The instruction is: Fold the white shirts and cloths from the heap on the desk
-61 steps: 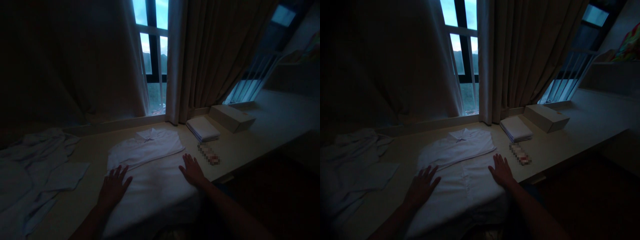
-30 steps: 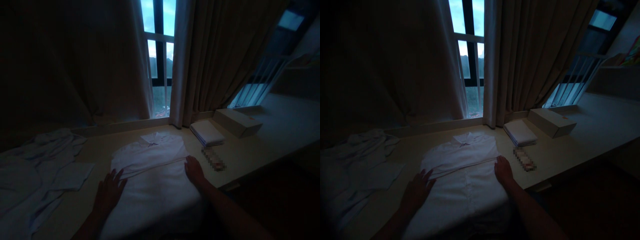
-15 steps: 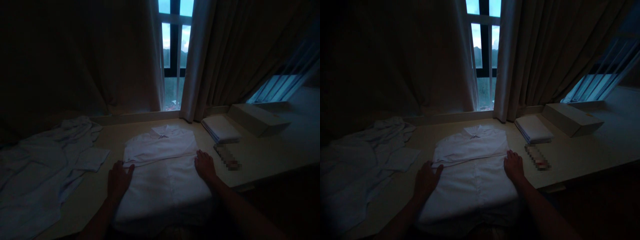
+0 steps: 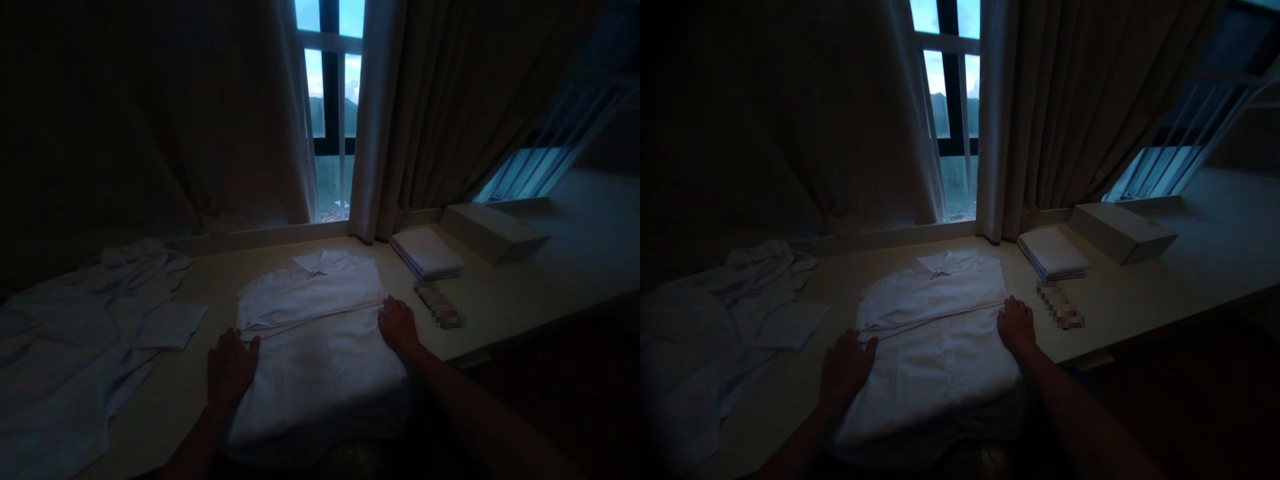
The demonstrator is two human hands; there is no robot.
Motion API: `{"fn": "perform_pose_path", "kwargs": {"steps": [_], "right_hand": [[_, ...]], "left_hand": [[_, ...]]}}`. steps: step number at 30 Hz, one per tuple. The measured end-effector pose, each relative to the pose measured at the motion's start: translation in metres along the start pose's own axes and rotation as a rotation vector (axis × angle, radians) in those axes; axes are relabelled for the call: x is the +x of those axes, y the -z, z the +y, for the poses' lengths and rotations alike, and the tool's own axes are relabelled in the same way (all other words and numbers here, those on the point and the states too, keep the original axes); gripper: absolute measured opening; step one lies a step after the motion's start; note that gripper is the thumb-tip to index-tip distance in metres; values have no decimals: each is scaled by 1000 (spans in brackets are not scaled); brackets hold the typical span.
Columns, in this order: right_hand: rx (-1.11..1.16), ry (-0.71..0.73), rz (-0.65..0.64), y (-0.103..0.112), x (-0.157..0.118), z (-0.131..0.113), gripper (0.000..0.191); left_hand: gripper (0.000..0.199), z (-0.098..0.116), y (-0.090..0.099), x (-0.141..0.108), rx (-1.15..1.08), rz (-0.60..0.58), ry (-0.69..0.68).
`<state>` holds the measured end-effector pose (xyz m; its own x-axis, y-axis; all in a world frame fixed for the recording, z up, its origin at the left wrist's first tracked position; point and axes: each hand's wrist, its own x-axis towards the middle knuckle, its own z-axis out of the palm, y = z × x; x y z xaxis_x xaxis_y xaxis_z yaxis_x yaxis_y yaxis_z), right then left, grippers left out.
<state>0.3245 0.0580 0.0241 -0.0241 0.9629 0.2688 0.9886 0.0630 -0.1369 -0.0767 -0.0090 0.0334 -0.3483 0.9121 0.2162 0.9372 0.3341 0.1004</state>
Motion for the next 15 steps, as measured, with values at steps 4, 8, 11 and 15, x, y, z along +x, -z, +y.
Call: {"fn": "perform_pose_path", "kwargs": {"steps": [4,8,11,15], "right_hand": [[25,14,-23,3,-10,1,51],[19,52,-22,3,-26,8,51],[13,87,-14,0,-35,15,51],[-3,104,-17,-5,-38,19,51]], "left_hand": [[65,-3,-3,-18,60,-2,-68],[64,-11,-6,-30,21,15,-94],[69,-18,-2,-21,-144,-17,53],[63,-28,15,21,-306,-50,166]]}}
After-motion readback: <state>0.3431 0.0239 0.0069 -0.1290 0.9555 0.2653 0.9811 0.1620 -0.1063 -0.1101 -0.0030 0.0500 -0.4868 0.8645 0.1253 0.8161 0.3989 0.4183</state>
